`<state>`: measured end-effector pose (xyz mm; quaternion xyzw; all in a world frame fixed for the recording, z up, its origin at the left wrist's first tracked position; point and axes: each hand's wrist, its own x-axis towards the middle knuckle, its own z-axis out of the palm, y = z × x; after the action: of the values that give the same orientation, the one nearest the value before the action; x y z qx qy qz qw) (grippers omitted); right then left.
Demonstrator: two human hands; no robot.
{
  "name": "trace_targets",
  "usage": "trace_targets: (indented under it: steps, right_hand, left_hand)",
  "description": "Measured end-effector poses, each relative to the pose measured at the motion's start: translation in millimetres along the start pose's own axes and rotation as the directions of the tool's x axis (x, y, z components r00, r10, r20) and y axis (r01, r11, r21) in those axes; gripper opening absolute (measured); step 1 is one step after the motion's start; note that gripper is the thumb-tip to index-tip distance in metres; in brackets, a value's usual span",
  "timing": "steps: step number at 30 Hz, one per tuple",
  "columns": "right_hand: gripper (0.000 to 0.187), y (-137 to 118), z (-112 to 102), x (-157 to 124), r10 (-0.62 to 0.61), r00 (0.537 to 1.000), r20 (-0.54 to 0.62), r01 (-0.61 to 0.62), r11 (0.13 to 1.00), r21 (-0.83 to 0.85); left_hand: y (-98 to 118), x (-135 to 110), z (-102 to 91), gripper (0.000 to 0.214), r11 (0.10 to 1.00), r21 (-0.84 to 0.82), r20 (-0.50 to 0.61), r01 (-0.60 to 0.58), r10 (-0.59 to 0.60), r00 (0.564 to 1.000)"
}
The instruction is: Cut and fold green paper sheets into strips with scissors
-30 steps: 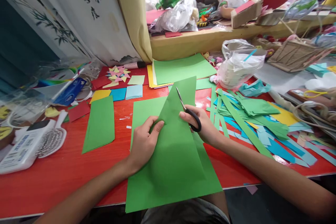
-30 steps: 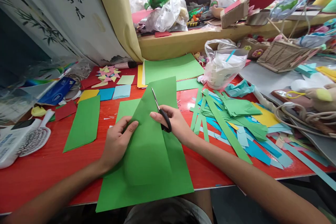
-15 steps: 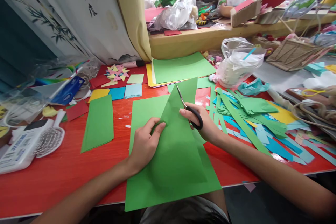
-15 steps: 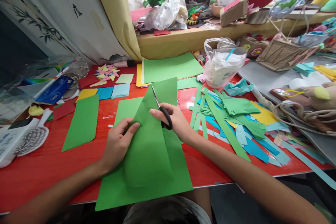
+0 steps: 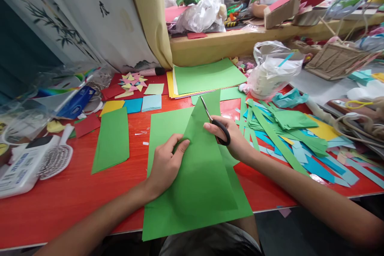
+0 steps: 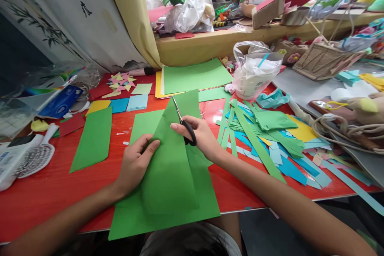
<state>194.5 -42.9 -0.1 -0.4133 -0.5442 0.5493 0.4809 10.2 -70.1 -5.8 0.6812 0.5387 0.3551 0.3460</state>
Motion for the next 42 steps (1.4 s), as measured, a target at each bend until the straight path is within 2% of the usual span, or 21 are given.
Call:
trace_targets:
  steps: [9, 14, 17, 20, 22, 25, 28, 32, 42]
  right_hand:
    - [0.043, -0.2, -1.6, -0.3, 0.004, 1.0, -0.018, -0.005, 0.998, -0.063]
    - [0.042, 0.8, -3.1, 1.4, 0.012, 1.0, -0.027, -0.013, 0.999, -0.049]
    - [0.042, -0.3, -4.9, 2.6, 0.037, 0.999, 0.013, -0.036, 0.998, -0.053]
    - [0.041, -1.1, -4.2, 2.1, 0.112, 0.987, 0.111, -0.102, 0.99, -0.094]
    - [0.041, -0.5, -2.2, 0.7, 0.177, 0.965, 0.195, -0.152, 0.979, -0.134]
    - [0.037, 1.2, 1.0, -2.1, 0.274, 0.911, 0.308, -0.217, 0.954, -0.206]
    - [0.035, 2.5, 2.3, -4.1, 0.321, 0.881, 0.349, -0.25, 0.94, -0.234]
    - [0.037, 2.1, 2.8, -4.8, 0.35, 0.872, 0.343, -0.273, 0.928, -0.254]
    - [0.038, 2.4, 5.6, -7.3, 0.355, 0.872, 0.336, -0.267, 0.922, -0.279]
  left_hand:
    - [-0.8, -1.1, 2.4, 0.023, 1.0, 0.025, 0.016, 0.01, -0.01, 1.0]
    - [-0.5, 1.5, 0.5, 0.025, 0.994, -0.092, 0.04, 0.06, -0.057, 0.998]
    - [3.9, 10.8, -6.3, 0.027, 0.986, -0.133, 0.155, 0.101, -0.08, 0.985]
    - [8.3, 21.8, -13.7, 0.033, 0.975, -0.165, 0.268, 0.15, -0.102, 0.958]
    - [8.8, 26.6, -16.2, 0.032, 0.967, -0.203, 0.256, 0.153, -0.099, 0.962]
    - [5.8, 28.7, -16.1, 0.027, 0.955, -0.267, 0.18, 0.129, -0.082, 0.98]
    - [1.6, 28.3, -14.6, 0.025, 0.936, -0.329, 0.108, 0.123, -0.092, 0.99]
    - [-1.0, 28.1, -14.3, 0.024, 0.925, -0.353, 0.076, 0.14, -0.121, 0.99]
    - [-0.6, 27.5, -14.3, 0.024, 0.926, -0.356, 0.106, 0.123, -0.091, 0.99]
